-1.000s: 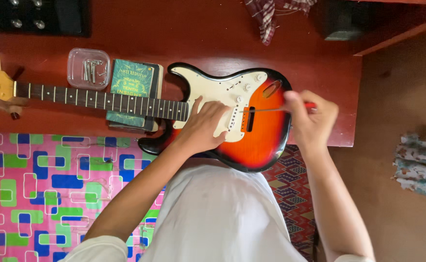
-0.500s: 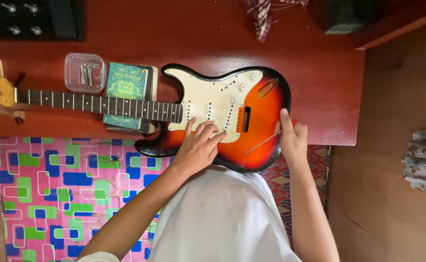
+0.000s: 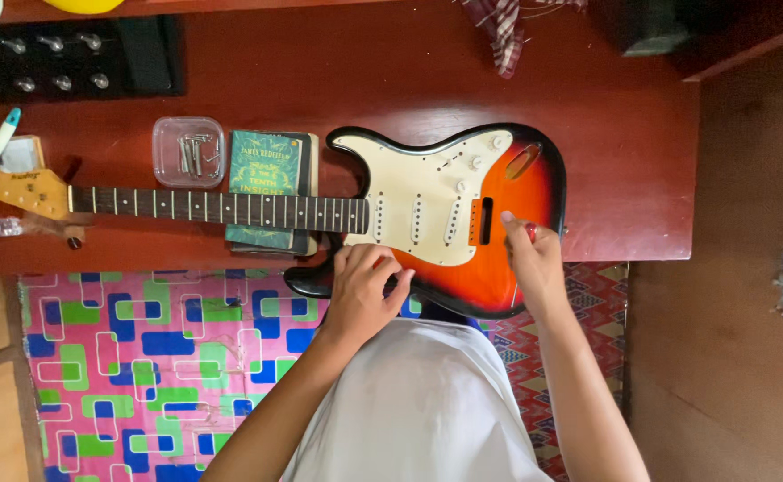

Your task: The person uses a red screwdriver to adjust the screws on the pickups and control knobs of a sunburst electric guitar resting on a table. They systematically tighten and loosen various screws on the guitar's body while occasionally picking up and placing down small screws.

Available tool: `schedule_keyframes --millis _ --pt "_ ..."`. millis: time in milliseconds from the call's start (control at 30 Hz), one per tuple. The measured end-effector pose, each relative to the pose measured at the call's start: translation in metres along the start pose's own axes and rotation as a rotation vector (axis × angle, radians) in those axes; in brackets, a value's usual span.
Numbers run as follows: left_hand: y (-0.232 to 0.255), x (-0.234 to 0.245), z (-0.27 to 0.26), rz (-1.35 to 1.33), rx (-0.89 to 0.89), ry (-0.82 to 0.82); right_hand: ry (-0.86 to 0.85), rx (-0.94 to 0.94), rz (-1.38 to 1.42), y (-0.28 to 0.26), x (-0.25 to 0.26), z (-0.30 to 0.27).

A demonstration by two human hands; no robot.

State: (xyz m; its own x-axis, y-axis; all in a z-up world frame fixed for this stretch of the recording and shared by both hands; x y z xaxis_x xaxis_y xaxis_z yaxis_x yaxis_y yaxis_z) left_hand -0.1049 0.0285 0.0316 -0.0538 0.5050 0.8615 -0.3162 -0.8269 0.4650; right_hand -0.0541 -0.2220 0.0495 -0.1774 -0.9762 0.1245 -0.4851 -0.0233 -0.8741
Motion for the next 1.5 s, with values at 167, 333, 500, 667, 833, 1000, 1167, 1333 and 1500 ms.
schedule_keyframes --millis 167,333,500,667,833,1000,1167,1333,1500 --pt "0.006 0.037 0.004 -0.448 -0.015 -0.226 0.088 -0.069 0.796 -0.009 -0.091 -0.045" --pt "-0.029 0.042 -0.011 -0.519 0.082 -0.438 0.162 -0.071 0.923 -0.002 -0.152 -0.063" --pt "-0.054 0.057 -0.009 -0.435 0.017 -0.459 0.151 0.277 0.141 0.038 -0.149 -0.076" --pt "-0.055 0.046 -0.029 -0.374 0.021 -0.43 -0.052 0.198 0.004 0.058 -0.147 -0.086" --pt "-0.082 0.057 -0.05 -0.266 0.096 -0.356 -0.235 0.214 -0.198 0.021 -0.172 -0.072" --pt "-0.147 0.073 -0.097 -0.203 0.232 -0.331 -0.543 0.49 -0.42 -0.016 -0.242 -0.095" --pt "-0.224 0.103 -0.114 -0.125 0.255 -0.388 -0.559 0.507 -0.427 -0.022 -0.316 -0.119" --pt "-0.278 0.132 -0.091 -0.128 0.145 -0.471 -0.48 0.434 -0.446 -0.003 -0.364 -0.115" --pt "-0.29 0.151 -0.065 -0.162 0.008 -0.442 -0.311 0.362 -0.407 -0.005 -0.391 -0.122"
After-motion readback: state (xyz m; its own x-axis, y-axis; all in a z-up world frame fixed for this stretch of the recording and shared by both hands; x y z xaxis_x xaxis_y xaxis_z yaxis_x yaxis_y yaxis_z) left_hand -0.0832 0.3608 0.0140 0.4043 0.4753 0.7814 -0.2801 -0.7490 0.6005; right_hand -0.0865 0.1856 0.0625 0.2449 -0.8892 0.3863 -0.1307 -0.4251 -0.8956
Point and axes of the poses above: each hand's wrist, its own z-axis towards the middle knuckle, its own x-axis out of the back of the hand, y = z × x, the point moved 1 cm from there along z, towards the middle knuckle, and after that the axes turned 5 degrees about z, right-handed, at the moved point
